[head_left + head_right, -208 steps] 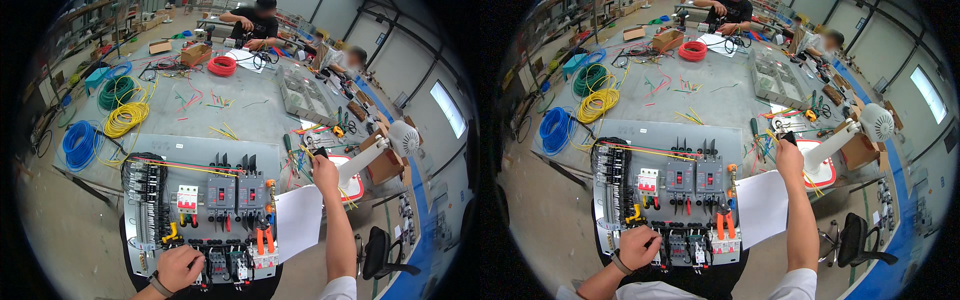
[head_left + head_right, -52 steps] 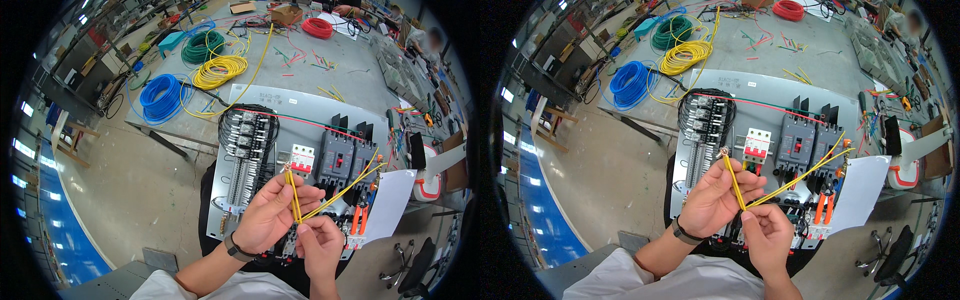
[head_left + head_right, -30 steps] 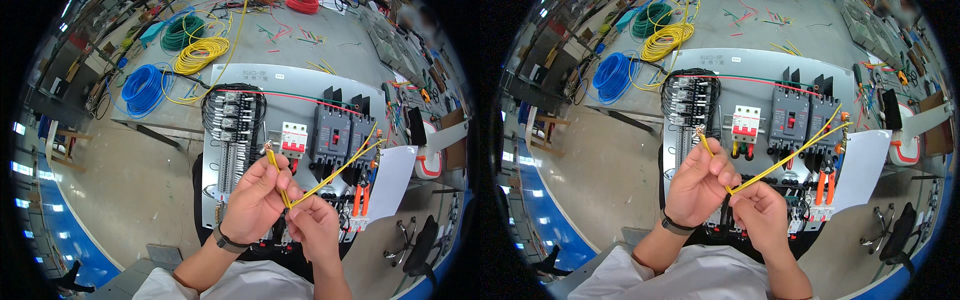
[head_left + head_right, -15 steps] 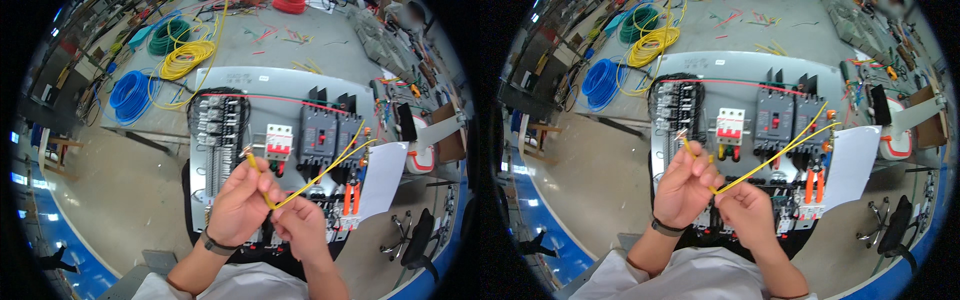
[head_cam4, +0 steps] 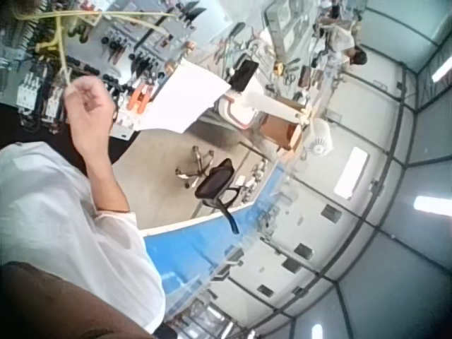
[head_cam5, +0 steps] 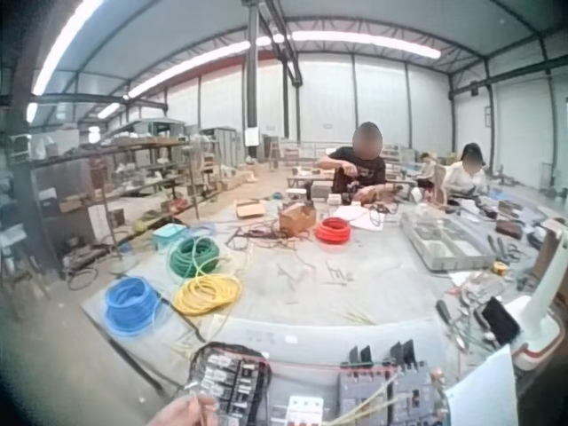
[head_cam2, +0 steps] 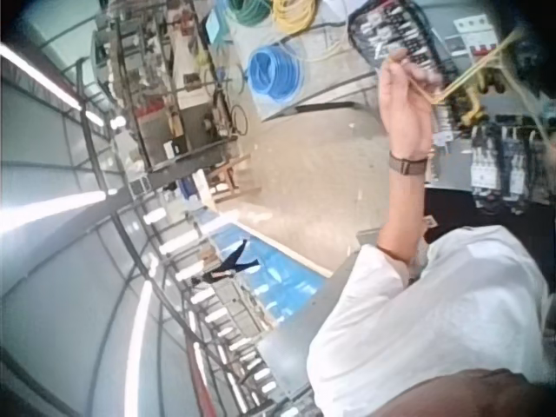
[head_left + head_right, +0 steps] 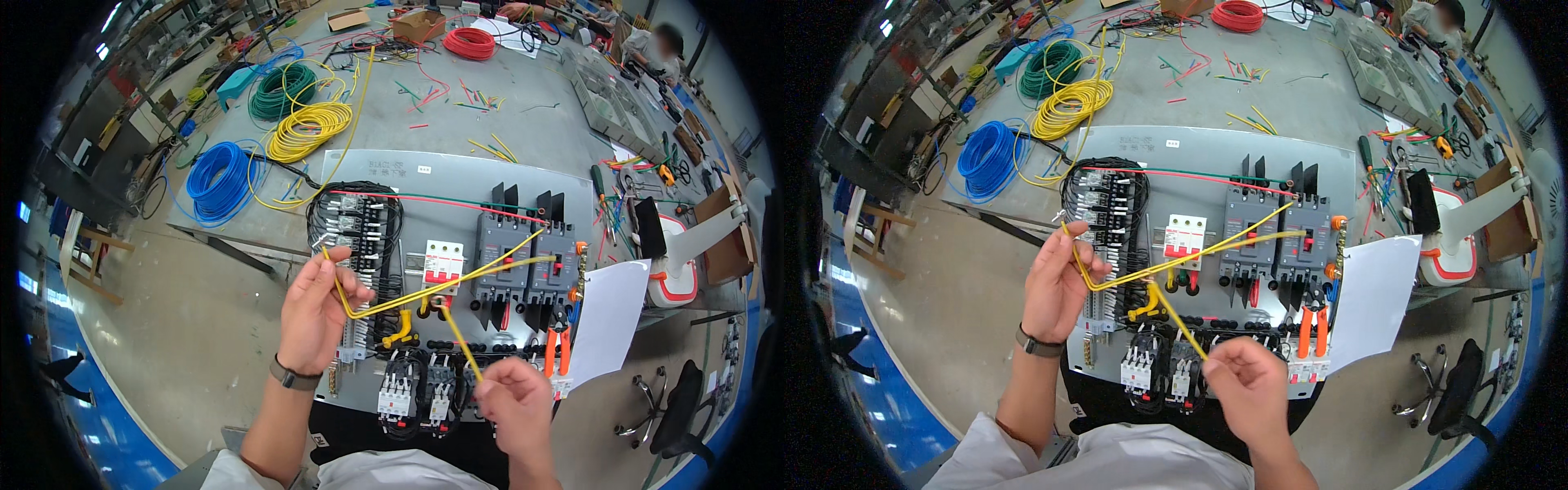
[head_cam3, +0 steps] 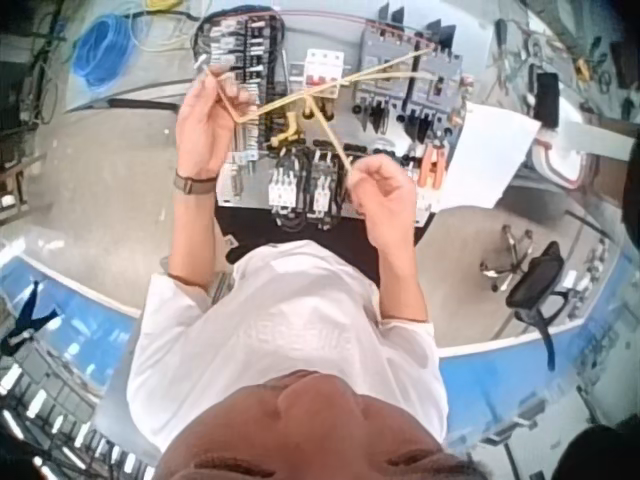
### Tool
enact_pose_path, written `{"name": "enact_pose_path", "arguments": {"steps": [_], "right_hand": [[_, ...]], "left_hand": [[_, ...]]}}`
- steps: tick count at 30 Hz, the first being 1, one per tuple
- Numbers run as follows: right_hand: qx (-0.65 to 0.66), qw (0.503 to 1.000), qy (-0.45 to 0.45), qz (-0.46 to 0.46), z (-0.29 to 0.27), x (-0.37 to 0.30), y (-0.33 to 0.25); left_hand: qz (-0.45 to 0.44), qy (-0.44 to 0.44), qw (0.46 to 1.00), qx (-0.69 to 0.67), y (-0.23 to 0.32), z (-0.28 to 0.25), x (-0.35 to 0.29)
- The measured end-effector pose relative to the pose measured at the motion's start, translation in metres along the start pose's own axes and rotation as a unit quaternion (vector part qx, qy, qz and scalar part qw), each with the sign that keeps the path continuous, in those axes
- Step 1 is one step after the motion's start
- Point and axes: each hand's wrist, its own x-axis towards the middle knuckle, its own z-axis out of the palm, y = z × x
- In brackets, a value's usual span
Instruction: The person strips and twists colored wires, then inserts them into terminal blocks on an electrical panel. They use a screwdriver to tighten the connections and repeat the process with multiple wires.
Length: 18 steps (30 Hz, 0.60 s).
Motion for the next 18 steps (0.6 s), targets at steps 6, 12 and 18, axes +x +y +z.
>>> {"name": "enact_pose_path", "arguments": {"steps": [6,12,18], "right_hand": [[-0.092,0.990,0.075,-0.081,-0.018,-0.009,-0.025],[-0.087,0.989,0.090,-0.082,-0.025,-0.008,-0.023],[-0.065,0.991,0.084,-0.083,-0.026,-0.007,-0.018]], "left_hand": [[0.037,0.067,0.951,0.298,-0.017,-0.025,0.011],[0.086,0.098,0.893,0.430,-0.031,-0.011,-0.002],[0.107,0.149,0.899,0.397,-0.041,-0.024,-0.018]]}}
